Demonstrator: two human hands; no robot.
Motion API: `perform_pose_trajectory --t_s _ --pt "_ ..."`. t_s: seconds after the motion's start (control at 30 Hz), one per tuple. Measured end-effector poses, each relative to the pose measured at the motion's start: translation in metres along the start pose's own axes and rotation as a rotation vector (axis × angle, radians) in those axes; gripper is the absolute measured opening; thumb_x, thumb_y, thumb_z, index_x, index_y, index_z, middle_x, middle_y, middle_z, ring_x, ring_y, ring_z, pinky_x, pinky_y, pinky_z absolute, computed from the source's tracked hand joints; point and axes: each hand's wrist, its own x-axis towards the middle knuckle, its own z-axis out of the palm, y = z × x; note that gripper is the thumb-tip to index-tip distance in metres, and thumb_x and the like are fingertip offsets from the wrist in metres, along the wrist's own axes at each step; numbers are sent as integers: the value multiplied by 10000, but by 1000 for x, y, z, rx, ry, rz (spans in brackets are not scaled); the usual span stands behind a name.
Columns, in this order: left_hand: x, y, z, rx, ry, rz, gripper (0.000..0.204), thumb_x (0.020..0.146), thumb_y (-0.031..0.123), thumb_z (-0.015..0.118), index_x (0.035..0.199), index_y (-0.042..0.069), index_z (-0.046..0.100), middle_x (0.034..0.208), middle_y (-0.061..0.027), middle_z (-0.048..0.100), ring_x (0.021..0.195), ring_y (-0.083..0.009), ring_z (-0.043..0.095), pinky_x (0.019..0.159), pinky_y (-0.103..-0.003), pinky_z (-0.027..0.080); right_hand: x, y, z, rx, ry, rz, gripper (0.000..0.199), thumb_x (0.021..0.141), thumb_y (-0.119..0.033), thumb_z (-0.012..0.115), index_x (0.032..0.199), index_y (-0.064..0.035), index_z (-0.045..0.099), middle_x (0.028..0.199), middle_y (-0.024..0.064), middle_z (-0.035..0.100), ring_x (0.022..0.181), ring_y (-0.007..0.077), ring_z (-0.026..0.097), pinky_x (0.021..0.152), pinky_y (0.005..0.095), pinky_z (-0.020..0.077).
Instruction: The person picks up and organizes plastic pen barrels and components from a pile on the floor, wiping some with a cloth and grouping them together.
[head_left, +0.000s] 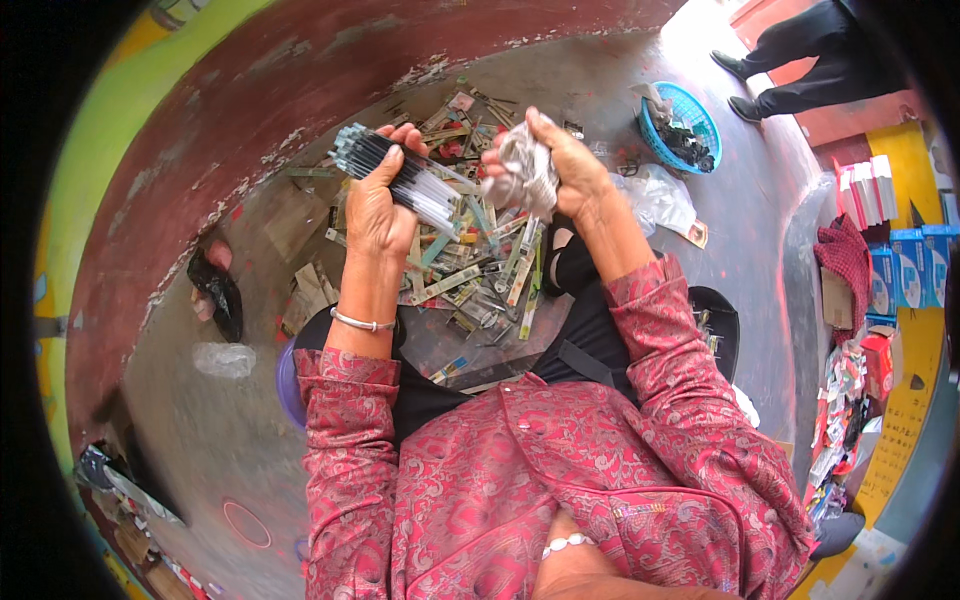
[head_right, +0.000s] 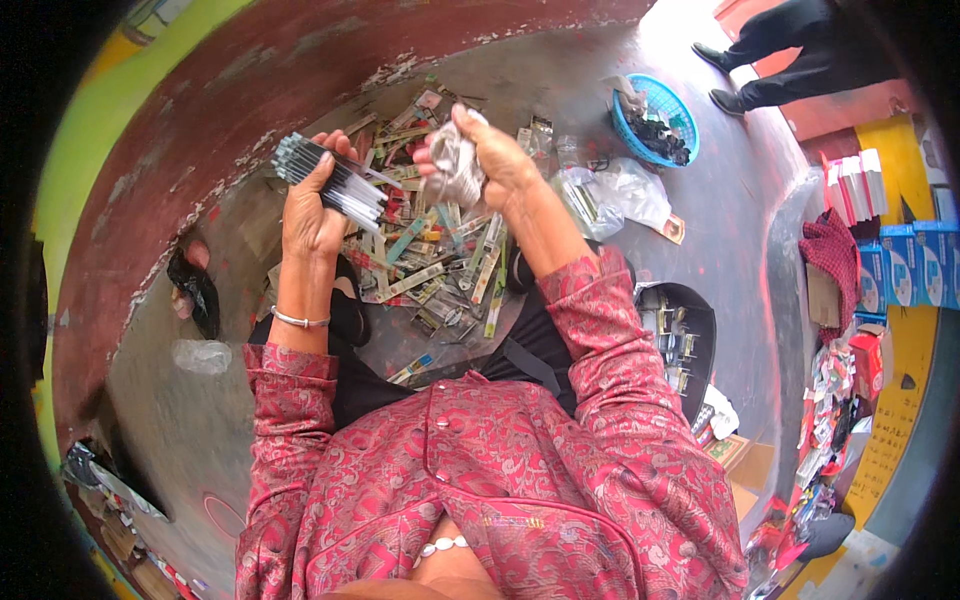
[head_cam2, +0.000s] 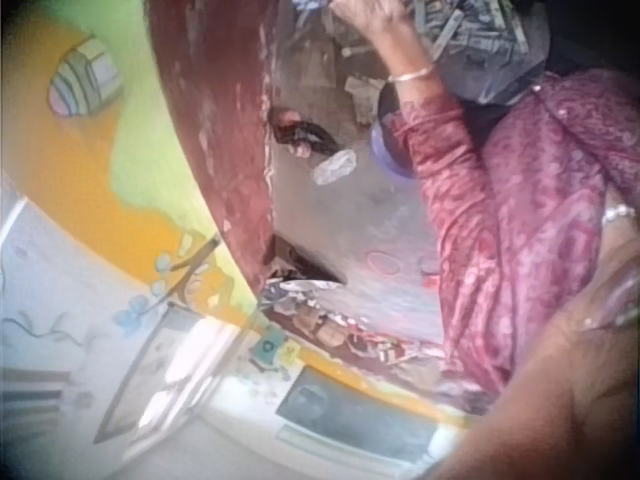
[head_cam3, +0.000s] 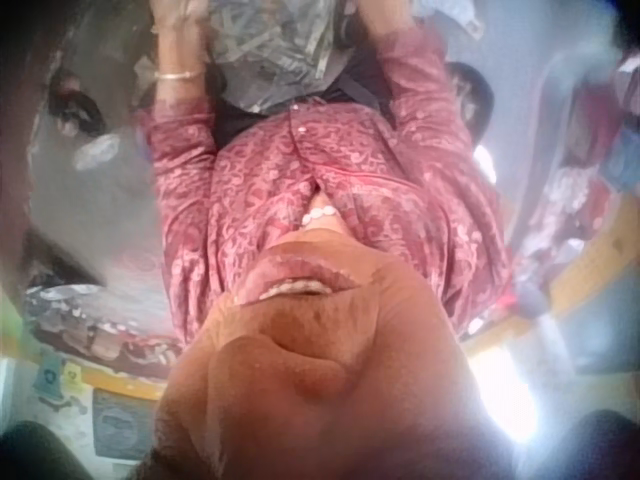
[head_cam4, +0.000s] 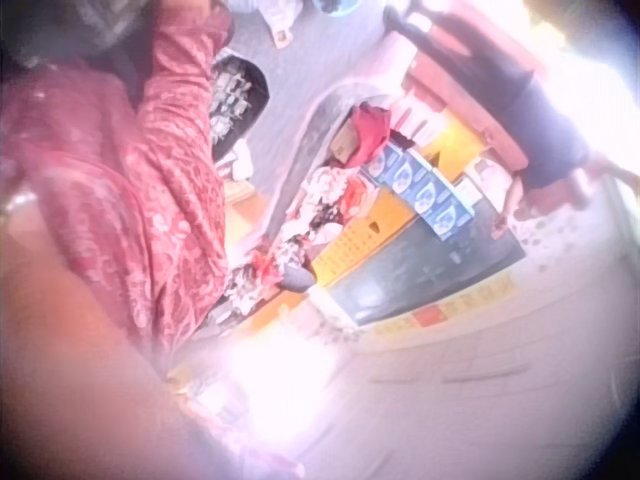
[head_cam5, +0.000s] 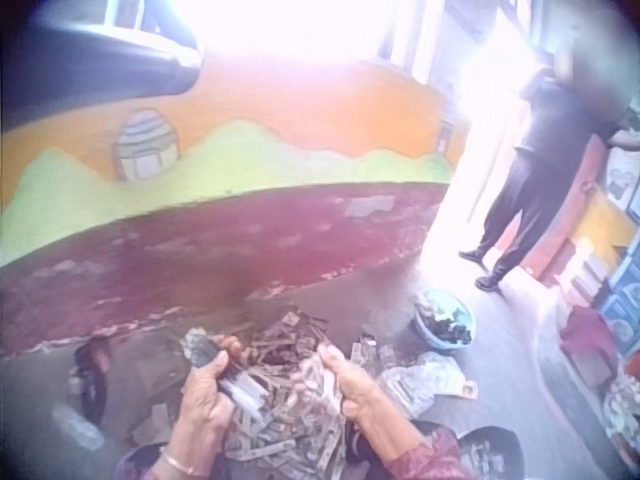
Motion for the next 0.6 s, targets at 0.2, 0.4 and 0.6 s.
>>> perform_pose_trajectory --t_s 0.2,0.4,0.6 --pt "14 -8 -2 -101 192 110 162 829 -31 478 979 28 468 939 -124 588 860 -214 574 824 -368 467 -13 88 30 -395 42 -211 647 707 -76 649 1262 25 330 924 76 575 647 106 555 580 226 469" --pt "9 -19 11 -102 116 -8 74 844 26 491 890 78 465 979 -103 588 951 -204 536 880 -394 425 7 80 56 15 -24 -487 559 716 -87 693 1187 -46 395 931 30 551 685 88 539 591 207 453" --pt "-4 -28 15 -169 -85 -70 96 841 16 488 895 95 490 1086 -108 548 1048 -228 506 782 -415 478 10 51 53 175 24 -434 417 725 -106 677 1091 -34 491 907 40 580 673 94 559 594 196 463"
